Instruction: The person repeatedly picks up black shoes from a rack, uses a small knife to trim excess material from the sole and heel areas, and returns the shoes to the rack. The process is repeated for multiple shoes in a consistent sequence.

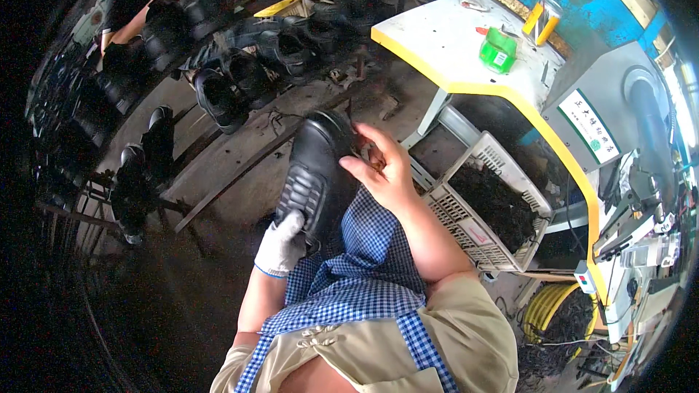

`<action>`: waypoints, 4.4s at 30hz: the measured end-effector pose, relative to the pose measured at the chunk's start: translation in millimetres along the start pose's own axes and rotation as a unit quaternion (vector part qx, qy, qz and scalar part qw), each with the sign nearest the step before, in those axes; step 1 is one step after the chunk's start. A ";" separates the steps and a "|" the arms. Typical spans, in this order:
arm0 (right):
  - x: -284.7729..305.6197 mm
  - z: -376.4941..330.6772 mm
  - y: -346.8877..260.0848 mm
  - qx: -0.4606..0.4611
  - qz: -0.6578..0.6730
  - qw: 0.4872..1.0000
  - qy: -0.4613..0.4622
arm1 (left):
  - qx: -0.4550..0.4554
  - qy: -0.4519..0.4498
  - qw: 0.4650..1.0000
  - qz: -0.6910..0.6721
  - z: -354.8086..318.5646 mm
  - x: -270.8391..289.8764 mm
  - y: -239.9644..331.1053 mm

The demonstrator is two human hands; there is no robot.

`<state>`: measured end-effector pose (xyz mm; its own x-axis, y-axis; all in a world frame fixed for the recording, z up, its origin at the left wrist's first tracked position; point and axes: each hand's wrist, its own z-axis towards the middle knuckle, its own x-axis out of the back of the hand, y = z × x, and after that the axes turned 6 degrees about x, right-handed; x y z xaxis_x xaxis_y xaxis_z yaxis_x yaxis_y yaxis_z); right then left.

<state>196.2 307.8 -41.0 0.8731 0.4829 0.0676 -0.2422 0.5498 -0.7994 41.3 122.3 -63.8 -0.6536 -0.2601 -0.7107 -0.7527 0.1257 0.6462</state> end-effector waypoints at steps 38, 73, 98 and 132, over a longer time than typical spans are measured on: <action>91.5 388.5 116.1 -0.110 0.005 0.964 0.243 | 0.034 -0.042 0.993 -0.101 55.6 136.0 -20.8; 5.6 85.5 -57.5 0.248 -0.156 0.950 0.107 | -0.328 0.127 0.918 0.181 14.9 44.1 36.0; -64.6 16.2 -72.2 0.320 -0.349 0.833 -0.286 | -0.369 0.137 0.769 0.504 -28.9 -10.5 37.5; -45.2 -94.7 42.3 -0.472 0.494 0.715 -0.150 | -0.426 -0.135 0.572 0.688 -64.2 -14.3 38.2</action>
<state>186.5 244.6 -134.4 0.3092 0.5192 -0.7968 -0.1611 -0.7971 -0.5820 27.0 69.4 -11.1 -0.6555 -0.3055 0.6906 0.7256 -0.5082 0.4640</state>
